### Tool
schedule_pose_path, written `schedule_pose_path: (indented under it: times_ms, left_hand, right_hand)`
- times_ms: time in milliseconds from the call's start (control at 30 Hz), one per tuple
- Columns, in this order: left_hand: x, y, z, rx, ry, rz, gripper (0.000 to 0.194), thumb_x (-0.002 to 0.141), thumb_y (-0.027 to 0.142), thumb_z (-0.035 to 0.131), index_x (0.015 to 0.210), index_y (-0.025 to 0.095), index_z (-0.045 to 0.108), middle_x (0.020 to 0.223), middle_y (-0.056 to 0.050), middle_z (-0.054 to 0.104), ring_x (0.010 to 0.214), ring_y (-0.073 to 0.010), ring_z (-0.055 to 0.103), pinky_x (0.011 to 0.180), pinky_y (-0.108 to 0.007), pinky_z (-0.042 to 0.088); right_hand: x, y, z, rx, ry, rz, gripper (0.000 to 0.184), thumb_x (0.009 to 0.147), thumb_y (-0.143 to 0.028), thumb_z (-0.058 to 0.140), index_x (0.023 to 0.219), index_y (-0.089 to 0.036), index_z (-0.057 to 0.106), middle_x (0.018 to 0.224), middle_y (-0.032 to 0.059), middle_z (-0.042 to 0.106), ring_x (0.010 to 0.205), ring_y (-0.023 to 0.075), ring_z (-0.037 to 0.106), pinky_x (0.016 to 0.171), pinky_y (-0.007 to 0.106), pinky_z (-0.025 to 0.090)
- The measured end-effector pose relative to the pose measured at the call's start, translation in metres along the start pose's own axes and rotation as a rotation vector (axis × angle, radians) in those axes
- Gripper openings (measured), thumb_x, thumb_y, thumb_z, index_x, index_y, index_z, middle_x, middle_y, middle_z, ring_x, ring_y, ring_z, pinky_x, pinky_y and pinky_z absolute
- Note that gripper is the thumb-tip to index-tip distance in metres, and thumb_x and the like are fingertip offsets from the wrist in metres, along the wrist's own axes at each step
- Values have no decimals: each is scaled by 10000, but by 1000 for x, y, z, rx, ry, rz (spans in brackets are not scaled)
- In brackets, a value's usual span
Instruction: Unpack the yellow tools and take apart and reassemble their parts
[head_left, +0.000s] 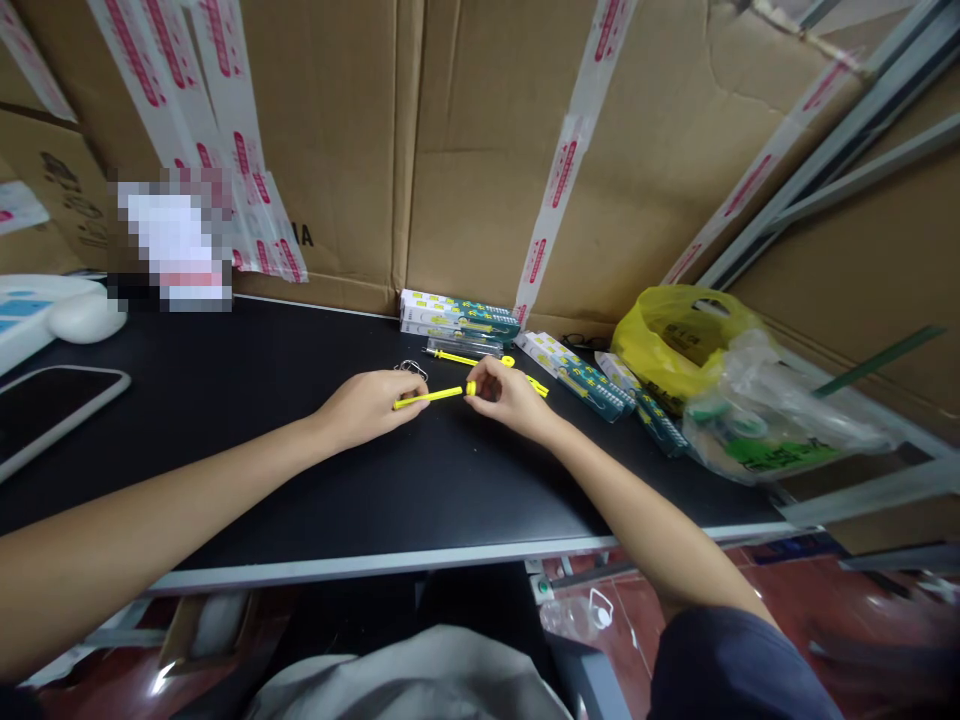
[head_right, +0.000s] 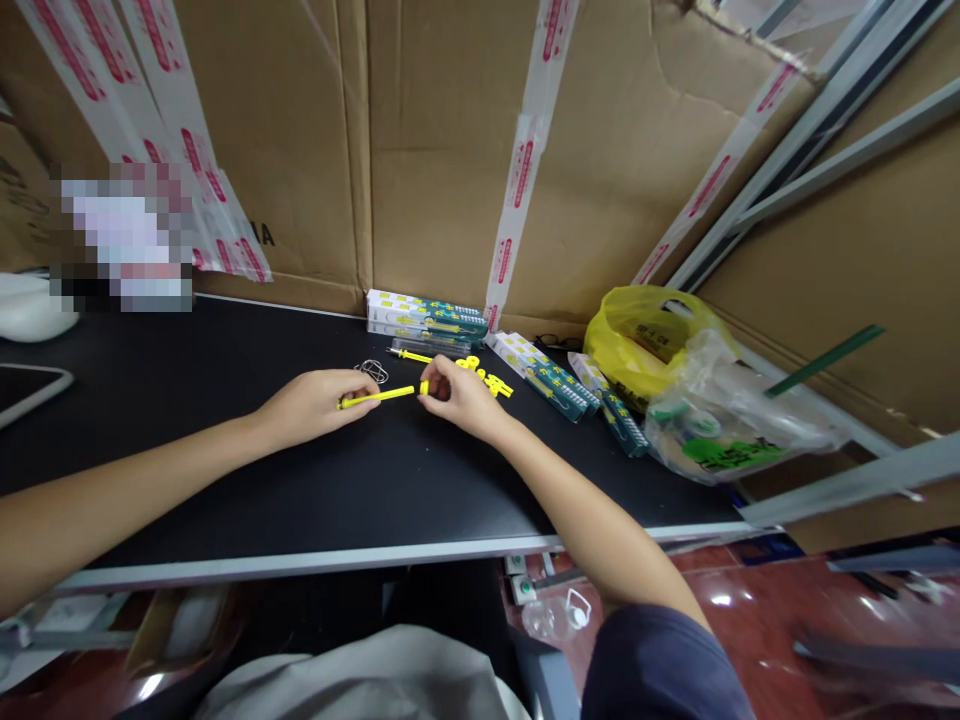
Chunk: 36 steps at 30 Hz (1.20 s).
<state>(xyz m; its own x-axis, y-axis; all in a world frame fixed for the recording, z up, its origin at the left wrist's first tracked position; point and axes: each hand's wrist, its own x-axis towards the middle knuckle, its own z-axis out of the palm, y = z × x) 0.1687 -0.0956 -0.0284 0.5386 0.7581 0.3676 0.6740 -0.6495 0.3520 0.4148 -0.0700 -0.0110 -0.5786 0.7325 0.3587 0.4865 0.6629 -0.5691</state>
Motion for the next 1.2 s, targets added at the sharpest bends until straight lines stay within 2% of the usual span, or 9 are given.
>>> schedule_pose_path:
  times_ms: [167,267,367,500,567,833,967,1067,1200]
  left_hand:
    - [0,1,0,-2,30,9,207,906,348,460,886,202,605,837,-5,627,707,-139,576,616,-230,379]
    - [-1,2,0,-3,25,22,197,906,343,469,883,201,604,845,-5,621,729,-140,576,631,-231,382]
    - [-1,3,0,-3,17,37,192,906,335,471,870,201,602,841,-3,614,732,-139,573,627,-229,377]
    - [-1,4,0,1,6,45,200,908,341,469,873,202,609,837,-2,611,735,-137,572,627,-226,374]
    - [-1,3,0,1,-4,45,210,910,352,466,885,205,614,829,0,613,734,-137,573,626,-225,373]
    - [-2,4,-1,-15,-50,-6,233,900,409,476,920,240,635,706,37,606,608,-115,552,538,-216,317]
    - [-2,4,0,-10,-45,7,258,900,432,465,919,245,642,711,35,623,605,-119,562,534,-219,314]
    - [-2,5,1,-7,-62,36,271,911,428,452,934,240,645,798,16,660,698,-137,599,581,-218,347]
    - [-2,5,2,-12,-105,58,266,919,412,452,945,236,650,842,8,673,742,-146,610,632,-219,375]
  right_hand:
    - [5,21,-31,-178,147,49,161,730,-174,576,879,-185,516,765,-12,556,638,112,503,588,232,393]
    - [6,42,-55,-337,171,173,161,697,-157,601,855,-173,573,724,-3,573,622,119,497,590,245,383]
    - [4,61,-71,-492,106,306,128,674,-168,645,801,-162,655,704,13,576,628,130,500,602,261,378]
    - [2,75,-77,-464,-56,477,156,684,-176,655,831,-154,701,614,-13,552,562,116,488,544,250,355]
    - [2,77,-76,-436,-84,501,164,694,-189,654,844,-155,711,588,-21,554,542,110,489,528,244,351]
    - [2,79,-71,-348,-115,471,188,736,-343,677,798,-169,715,618,8,622,548,117,513,519,245,361]
    - [2,70,-69,-452,-3,409,196,778,-366,657,777,-174,694,624,25,608,535,121,495,503,249,324]
    - [5,48,-58,-489,147,280,218,833,-377,601,796,-174,669,628,23,583,551,127,478,527,253,323]
    - [3,7,-27,-291,26,-34,224,898,-352,531,853,-169,654,764,39,601,693,146,534,658,264,410]
